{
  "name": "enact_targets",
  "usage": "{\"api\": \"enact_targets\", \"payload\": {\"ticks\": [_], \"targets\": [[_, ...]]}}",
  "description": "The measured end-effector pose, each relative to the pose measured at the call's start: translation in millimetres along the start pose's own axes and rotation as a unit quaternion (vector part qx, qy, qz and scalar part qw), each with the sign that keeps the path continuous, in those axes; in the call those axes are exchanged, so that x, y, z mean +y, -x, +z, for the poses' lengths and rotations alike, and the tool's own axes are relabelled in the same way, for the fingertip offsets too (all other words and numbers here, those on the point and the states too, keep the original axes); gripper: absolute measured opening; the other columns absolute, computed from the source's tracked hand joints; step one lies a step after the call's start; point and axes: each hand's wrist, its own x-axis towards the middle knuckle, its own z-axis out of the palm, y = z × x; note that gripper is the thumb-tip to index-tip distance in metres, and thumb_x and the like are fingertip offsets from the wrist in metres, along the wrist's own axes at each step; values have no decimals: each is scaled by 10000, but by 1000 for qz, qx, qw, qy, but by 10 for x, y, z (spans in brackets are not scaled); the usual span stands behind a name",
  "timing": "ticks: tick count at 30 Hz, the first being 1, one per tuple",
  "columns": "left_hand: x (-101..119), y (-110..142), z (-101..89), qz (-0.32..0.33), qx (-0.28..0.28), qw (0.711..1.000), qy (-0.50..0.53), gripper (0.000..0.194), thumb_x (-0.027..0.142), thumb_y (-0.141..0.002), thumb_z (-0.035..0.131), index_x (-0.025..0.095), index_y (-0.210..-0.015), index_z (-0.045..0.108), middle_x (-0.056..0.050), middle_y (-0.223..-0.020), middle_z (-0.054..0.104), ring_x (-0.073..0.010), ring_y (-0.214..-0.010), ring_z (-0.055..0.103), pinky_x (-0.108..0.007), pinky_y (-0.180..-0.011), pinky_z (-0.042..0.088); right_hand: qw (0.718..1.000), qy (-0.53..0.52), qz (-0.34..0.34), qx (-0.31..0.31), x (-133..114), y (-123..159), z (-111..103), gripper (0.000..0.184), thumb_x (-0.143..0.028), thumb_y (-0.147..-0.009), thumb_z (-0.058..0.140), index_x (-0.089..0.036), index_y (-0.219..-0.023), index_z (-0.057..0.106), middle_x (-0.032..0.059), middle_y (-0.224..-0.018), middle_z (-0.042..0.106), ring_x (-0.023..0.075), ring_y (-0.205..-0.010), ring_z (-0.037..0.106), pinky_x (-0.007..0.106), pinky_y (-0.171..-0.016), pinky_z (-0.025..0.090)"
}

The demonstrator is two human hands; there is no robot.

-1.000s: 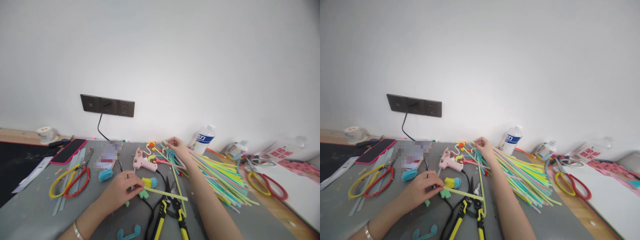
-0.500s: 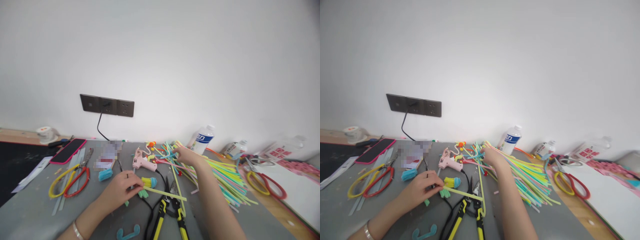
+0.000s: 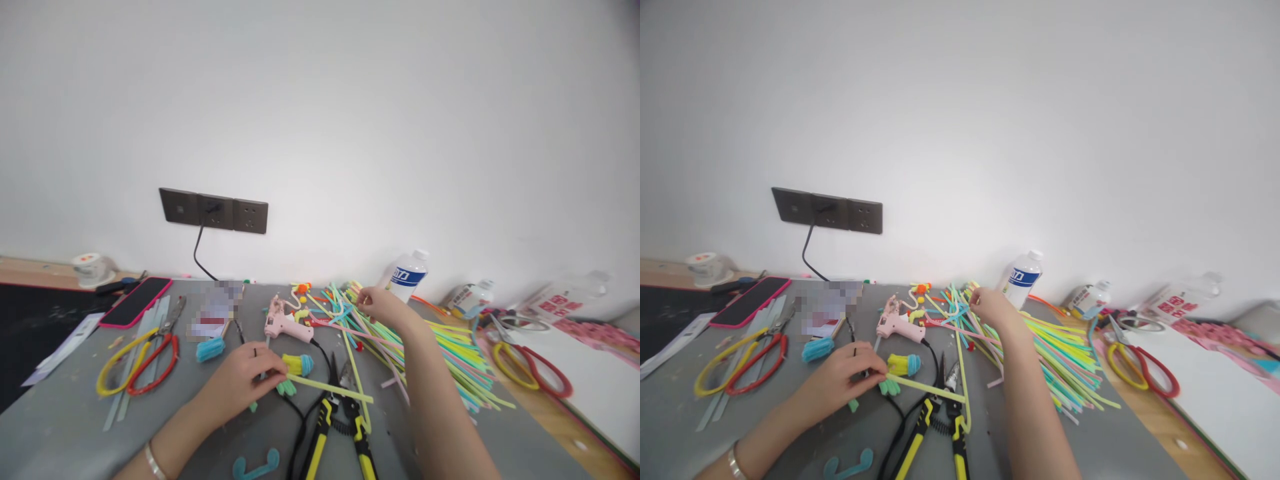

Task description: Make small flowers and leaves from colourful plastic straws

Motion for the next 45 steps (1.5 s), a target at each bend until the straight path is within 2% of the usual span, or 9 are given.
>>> {"api": "enact_targets", "payload": {"ticks": [3, 9, 13, 18, 22, 28, 32, 39, 45], "targets": [[3, 0, -1, -1, -2, 1000, 1, 106, 195, -926, 561, 199, -907, 664, -16, -773, 698, -145, -735, 625, -229, -680, 500, 999, -43, -11, -12, -47, 12, -8, 115, -75, -725, 611, -169, -663, 631, -1, -582, 678, 138, -490, 650, 218, -536, 440], [11, -1, -3, -7, -9, 1000, -1, 115, 196, -927, 553, 204, -906, 665, -16, -767, 694, -148, -738, 627, -235, -687, 497, 992, -123, -33, -8, -103, -13, 5, 123, -111, -753, 591, -175, -842, 647, -2, -603, 705, 158, -583, 695, 203, -512, 470], [5, 7, 4, -6, -11, 1000, 5, 97, 185, -922, 565, 205, -921, 661, -15, -780, 699, -147, -739, 625, -228, -681, 493, 988, -148, -45, -6, -102, -21, 13, 55, -132, -744, 610, -175, -761, 638, 4, -645, 711, 153, -562, 700, 198, -493, 458], [-10, 12, 18, -1, -9, 1000, 12, 90, 169, -916, 574, 205, -921, 656, -6, -795, 707, -142, -741, 622, -228, -695, 489, 987, -148, -64, 11, -98, -46, 26, 42, -180, -705, 667, -183, -706, 625, -8, -578, 687, 169, -594, 683, 222, -547, 454], [-14, 4, 20, 3, -6, 1000, 15, 82, 159, -909, 585, 202, -920, 654, -6, -813, 714, -145, -756, 626, -233, -711, 488, 986, -148, -73, 23, -138, -53, 63, 85, -188, -712, 642, -192, -666, 571, -9, -600, 686, 167, -622, 668, 227, -567, 447], [-10, 15, 18, -2, -10, 1000, 17, 81, 157, -906, 589, 199, -926, 656, -14, -811, 710, -150, -755, 621, -236, -701, 487, 986, -151, -69, 10, -167, -96, 143, 92, -129, -712, 608, -180, -789, 609, -23, -615, 668, 125, -513, 614, 220, -544, 435], [-7, 33, 21, -6, -12, 1000, 18, 75, 164, -904, 595, 200, -923, 658, -13, -812, 711, -149, -761, 623, -236, -707, 485, 985, -148, -87, -11, -196, -126, 241, 46, -125, -708, 618, -167, -719, 635, -23, -612, 641, 109, -507, 568, 200, -499, 409], [-22, 19, 29, -10, -16, 1000, 24, 81, 149, -899, 600, 199, -928, 656, -9, -820, 709, -145, -762, 623, -237, -706, 484, 985, -137, -95, -54, -342, -130, 433, 54, -110, -689, 651, -152, -663, 671, 9, -610, 690, 138, -569, 627, 199, -519, 438], [-12, 27, 42, -10, -14, 999, 27, 71, 161, -899, 603, 197, -923, 658, -15, -825, 711, -149, -768, 624, -243, -708, 492, 989, -106, -85, -49, -361, -124, 506, 121, -84, -725, 604, -157, -687, 693, 34, -666, 738, 156, -612, 667, 200, -529, 448]]}}
